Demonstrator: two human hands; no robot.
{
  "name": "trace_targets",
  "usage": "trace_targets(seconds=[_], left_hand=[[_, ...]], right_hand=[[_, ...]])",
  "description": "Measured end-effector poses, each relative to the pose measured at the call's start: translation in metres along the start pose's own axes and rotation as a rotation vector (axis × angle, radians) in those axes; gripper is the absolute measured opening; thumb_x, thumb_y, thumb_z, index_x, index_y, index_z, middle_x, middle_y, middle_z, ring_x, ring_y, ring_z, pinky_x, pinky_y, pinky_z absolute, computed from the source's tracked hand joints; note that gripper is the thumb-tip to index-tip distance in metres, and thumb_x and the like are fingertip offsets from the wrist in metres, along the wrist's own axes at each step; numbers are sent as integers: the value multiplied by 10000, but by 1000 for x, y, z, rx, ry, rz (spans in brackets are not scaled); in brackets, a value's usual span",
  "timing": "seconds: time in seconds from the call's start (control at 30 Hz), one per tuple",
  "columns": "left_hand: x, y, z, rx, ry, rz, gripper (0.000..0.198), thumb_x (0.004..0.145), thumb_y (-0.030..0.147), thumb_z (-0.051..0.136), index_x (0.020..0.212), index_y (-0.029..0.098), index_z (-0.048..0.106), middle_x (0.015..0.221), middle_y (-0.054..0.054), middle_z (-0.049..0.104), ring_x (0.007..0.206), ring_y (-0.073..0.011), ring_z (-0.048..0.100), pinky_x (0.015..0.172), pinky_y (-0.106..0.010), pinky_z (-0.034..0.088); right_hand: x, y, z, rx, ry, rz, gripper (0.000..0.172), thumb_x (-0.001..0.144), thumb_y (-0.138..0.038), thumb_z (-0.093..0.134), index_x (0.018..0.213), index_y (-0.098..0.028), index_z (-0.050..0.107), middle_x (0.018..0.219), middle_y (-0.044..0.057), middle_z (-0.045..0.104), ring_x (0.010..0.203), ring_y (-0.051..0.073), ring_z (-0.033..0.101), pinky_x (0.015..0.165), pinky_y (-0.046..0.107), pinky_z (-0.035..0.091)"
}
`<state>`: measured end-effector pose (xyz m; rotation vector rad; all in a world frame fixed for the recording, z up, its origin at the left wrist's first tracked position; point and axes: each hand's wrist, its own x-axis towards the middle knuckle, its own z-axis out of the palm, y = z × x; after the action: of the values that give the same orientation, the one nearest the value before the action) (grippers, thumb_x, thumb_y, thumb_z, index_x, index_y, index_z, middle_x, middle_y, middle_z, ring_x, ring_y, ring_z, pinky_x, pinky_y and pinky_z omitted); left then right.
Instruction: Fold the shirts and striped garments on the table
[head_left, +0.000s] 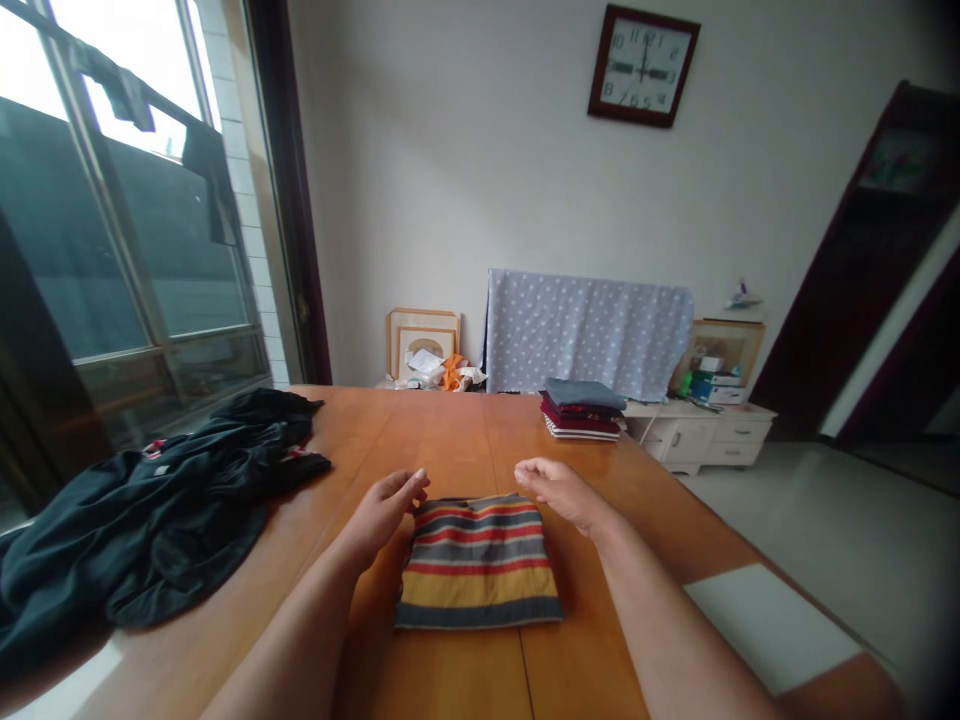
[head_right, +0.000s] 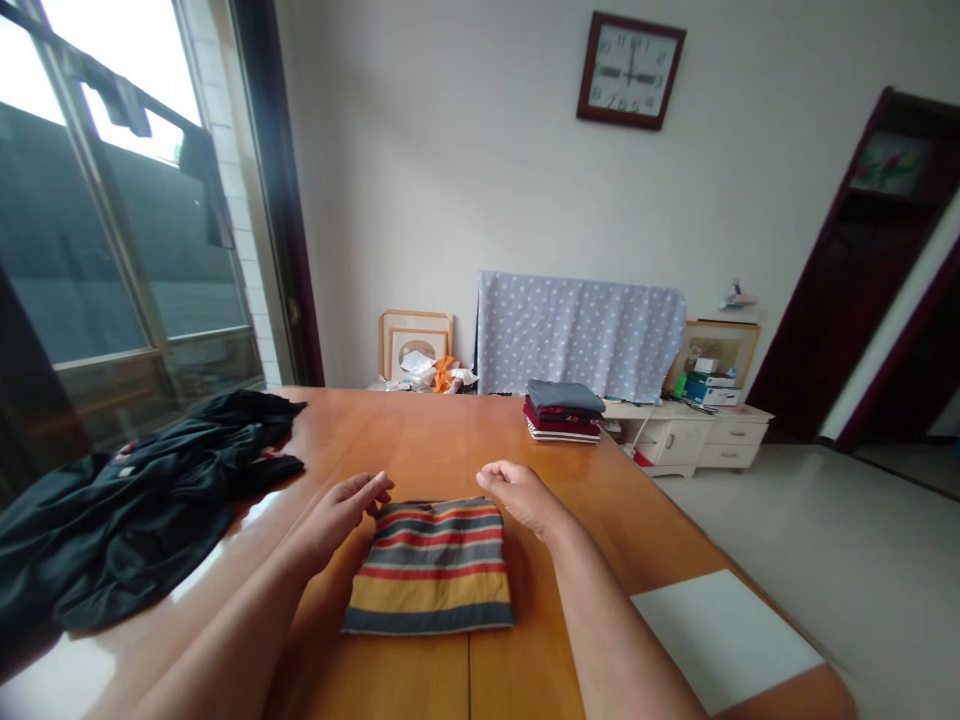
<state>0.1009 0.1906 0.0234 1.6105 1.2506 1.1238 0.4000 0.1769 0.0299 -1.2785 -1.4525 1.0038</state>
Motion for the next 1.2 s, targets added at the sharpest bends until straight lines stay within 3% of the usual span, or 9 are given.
trace_targets(seconds=[0.13, 0.23, 0.33, 0.5, 0.57, 0.67, 0.9, 1.1, 1.2], left_hand=[[1, 6, -5, 15, -202, -18, 452, 866, 619, 567, 867, 179, 673, 855, -54, 680, 820, -220, 620, 724, -299, 488], [3, 3, -6, 85, -263, -33, 480, 805, 618, 649, 978, 172, 681, 892, -57, 691, 847, -235, 633, 719, -303, 493], [4, -3, -4, 137, -255, -12, 524, 738, 554, 732, 1092, 173, 673, 944, -57, 695, 873, -239, 638, 729, -303, 495], [3, -9, -2, 166, -309, 21, 341, 741, 471, 729, 919, 183, 696, 834, -31, 678, 744, -196, 607, 645, -270, 459], [4, -8, -1, 151, -327, 5, 342, 776, 506, 695, 882, 182, 675, 778, -16, 648, 688, -173, 576, 607, -258, 437], [6, -7, 2, 128, -357, -12, 403, 835, 572, 627, 871, 171, 629, 718, 14, 582, 636, -140, 514, 569, -236, 395], [19, -22, 10, 164, -276, 57, 412, 927, 566, 515, 838, 171, 591, 746, 12, 558, 690, -139, 502, 616, -239, 395], [24, -34, 19, 289, -203, 116, 357, 965, 495, 474, 914, 183, 639, 804, -18, 653, 758, -179, 597, 686, -273, 456], [22, -29, 19, 388, -68, 167, 318, 960, 463, 507, 1019, 188, 655, 906, -43, 692, 845, -207, 637, 752, -306, 490]], right_hand=[[1, 11, 10, 25, -98, -24, 397, 838, -433, 732, 1134, -170, 696, 1140, 65, 713, 1052, 211, 639, 917, 288, 483], [-6, 17, 11, -29, -172, -20, 417, 818, -385, 751, 1175, -184, 673, 1204, 70, 688, 1101, 230, 628, 943, 301, 481], [-13, 16, 11, -102, -225, -16, 390, 790, -289, 746, 1165, -213, 670, 1144, 46, 702, 1020, 224, 646, 865, 288, 499], [-13, 14, 13, -330, -149, -162, 132, 751, -166, 679, 874, -208, 704, 915, 11, 683, 868, 188, 612, 786, 259, 454], [-10, 16, 14, -321, -121, -168, 73, 763, -168, 649, 822, -203, 674, 865, -2, 655, 831, 171, 594, 747, 247, 442], [-8, 22, 15, -197, -150, -90, 81, 838, -244, 605, 897, -203, 642, 824, -17, 628, 757, 152, 570, 653, 233, 429], [-1, 38, 22, -67, -132, -36, 192, 899, -388, 591, 891, -197, 583, 749, -40, 564, 664, 126, 509, 611, 238, 422], [6, 50, 25, -131, -37, -4, 214, 878, -398, 596, 911, -188, 625, 785, -22, 601, 698, 136, 525, 644, 247, 432], [7, 52, 25, -178, 2, -20, 204, 868, -381, 595, 895, -183, 639, 785, -18, 606, 713, 140, 525, 652, 247, 428]])
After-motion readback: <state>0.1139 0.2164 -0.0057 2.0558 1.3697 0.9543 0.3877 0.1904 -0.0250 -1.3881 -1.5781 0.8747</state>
